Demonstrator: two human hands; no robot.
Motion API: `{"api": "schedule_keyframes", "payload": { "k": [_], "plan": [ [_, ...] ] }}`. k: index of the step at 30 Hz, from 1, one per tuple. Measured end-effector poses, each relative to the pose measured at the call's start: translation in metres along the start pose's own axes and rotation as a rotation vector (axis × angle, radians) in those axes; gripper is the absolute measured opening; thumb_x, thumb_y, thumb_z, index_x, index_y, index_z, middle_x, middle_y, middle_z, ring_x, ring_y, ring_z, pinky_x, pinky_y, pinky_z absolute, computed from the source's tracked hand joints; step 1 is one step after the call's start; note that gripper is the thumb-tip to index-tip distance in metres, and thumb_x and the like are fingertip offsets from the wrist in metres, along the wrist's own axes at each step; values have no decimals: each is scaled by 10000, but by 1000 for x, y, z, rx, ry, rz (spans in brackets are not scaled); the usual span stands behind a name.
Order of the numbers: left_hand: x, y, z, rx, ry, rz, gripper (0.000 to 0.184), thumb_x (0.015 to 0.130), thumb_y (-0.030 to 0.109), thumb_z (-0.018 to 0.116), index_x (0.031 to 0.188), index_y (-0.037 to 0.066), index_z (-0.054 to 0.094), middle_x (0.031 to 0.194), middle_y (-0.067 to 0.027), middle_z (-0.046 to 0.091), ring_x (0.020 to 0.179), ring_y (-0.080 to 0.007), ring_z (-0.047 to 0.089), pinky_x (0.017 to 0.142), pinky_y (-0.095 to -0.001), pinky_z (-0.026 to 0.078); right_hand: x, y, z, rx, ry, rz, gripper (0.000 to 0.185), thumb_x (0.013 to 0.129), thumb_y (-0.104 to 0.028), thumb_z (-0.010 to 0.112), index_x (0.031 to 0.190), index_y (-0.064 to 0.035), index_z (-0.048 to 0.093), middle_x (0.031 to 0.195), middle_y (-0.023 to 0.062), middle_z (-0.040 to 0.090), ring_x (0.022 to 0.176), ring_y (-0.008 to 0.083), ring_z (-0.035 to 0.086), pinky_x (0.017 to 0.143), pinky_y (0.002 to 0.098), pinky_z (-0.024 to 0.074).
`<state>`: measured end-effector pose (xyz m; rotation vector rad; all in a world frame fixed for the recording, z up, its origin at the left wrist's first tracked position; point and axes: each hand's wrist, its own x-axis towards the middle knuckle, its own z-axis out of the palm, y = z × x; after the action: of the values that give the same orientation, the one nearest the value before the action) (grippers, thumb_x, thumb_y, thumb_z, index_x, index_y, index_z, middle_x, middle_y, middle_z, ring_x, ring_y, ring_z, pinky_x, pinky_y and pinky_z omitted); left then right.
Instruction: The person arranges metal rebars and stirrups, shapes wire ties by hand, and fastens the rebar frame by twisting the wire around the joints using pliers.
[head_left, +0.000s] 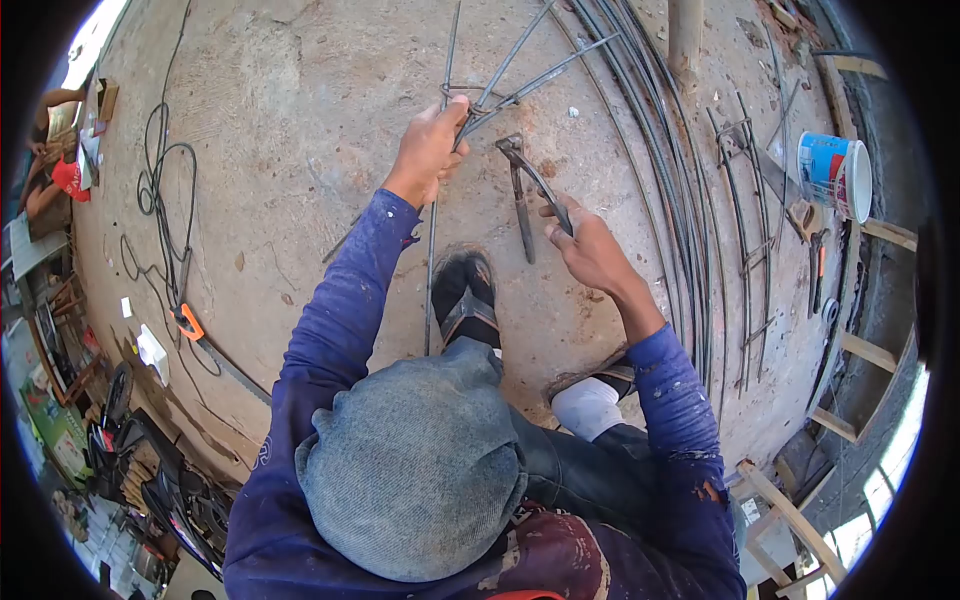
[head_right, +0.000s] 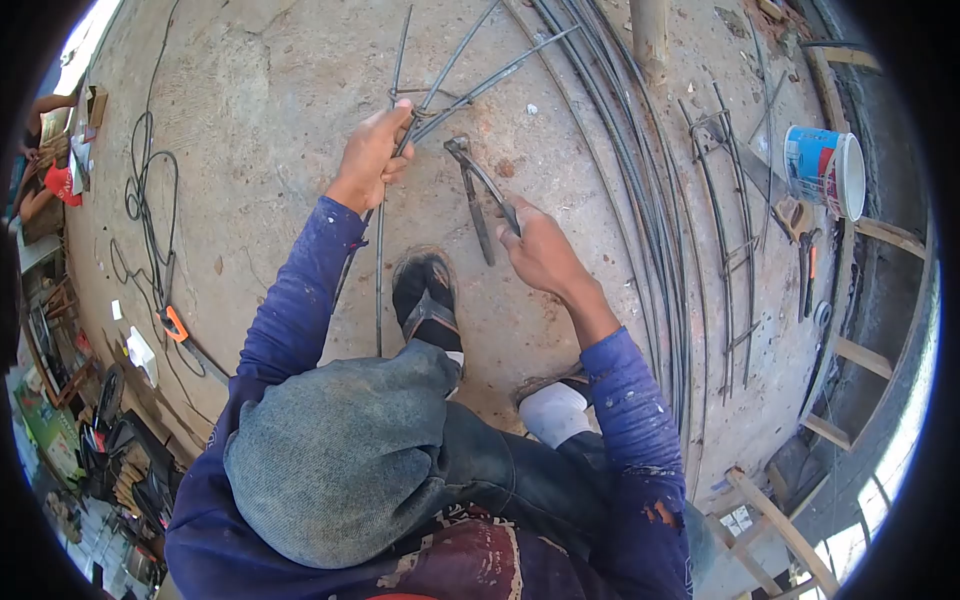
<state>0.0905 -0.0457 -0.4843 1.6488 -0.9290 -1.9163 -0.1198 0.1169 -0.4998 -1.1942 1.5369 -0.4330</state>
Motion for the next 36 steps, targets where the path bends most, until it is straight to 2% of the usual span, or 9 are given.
{"api": "schedule_keyframes", "payload": {
  "k": [7,10,16,18,19,21,27,31,36],
  "plan": [
    [3,-21,11,235,-12,273,383,838,257,856,1029,71,581,680,70,497,493,-22,386,430,-221,262,-7,-22,17,-503,511,-125,592,900,-159,719,1430,-19,494,1369,252,518,1232,478,522,1019,533,444],
    [5,-29,14,247,62,323,350,860,235,819,1042,52,582,692,66,517,498,-20,391,425,-240,256,8,-32,17,-326,489,-151,576,888,-167,731,1401,-17,514,1378,241,516,1264,444,511,1031,550,425],
    [16,-49,13,556,361,511,334,824,214,764,1039,14,605,673,-5,619,541,-113,526,509,-329,419,34,-40,20,-268,546,-280,477,898,-141,710,1333,-7,566,1304,246,562,1236,431,539,1036,508,440],
    [14,-46,16,641,379,469,342,767,241,754,976,-8,648,675,-151,636,617,-274,629,651,-412,516,42,-50,14,-247,532,-313,440,903,-130,703,1306,2,585,1273,248,586,1193,423,573,1016,489,462],
    [12,-45,17,636,383,466,342,767,241,754,976,-8,648,675,-151,636,617,-274,629,651,-412,516,47,-55,10,-224,525,-343,404,909,-120,696,1280,11,604,1242,250,610,1151,416,607,997,470,485],
    [7,-41,18,584,357,396,256,804,223,748,900,11,641,630,-68,622,589,-161,584,587,-362,473,61,-63,2,-115,460,-288,380,912,-113,693,1260,18,618,1209,247,631,1096,403,638,963,459,507],
    [21,-59,20,654,490,550,227,812,204,759,863,17,641,619,-72,614,580,-156,567,588,-361,465,96,-68,2,-59,383,-339,320,916,-96,687,1208,31,650,1119,230,677,957,366,700,886,436,550],
    [22,-57,0,593,423,406,241,816,186,765,952,17,661,653,-22,594,568,-134,521,578,-334,451,101,-79,1,-90,443,-290,351,907,-101,721,1244,-23,666,1097,177,690,1007,307,681,905,413,535],
    [-2,-40,5,125,-49,354,365,857,142,752,1186,31,639,766,62,572,606,-41,486,519,-240,363,96,-84,-23,-391,420,-685,314,869,-139,764,1175,-80,725,1152,131,665,1111,330,613,946,426,503]
  ]
}}
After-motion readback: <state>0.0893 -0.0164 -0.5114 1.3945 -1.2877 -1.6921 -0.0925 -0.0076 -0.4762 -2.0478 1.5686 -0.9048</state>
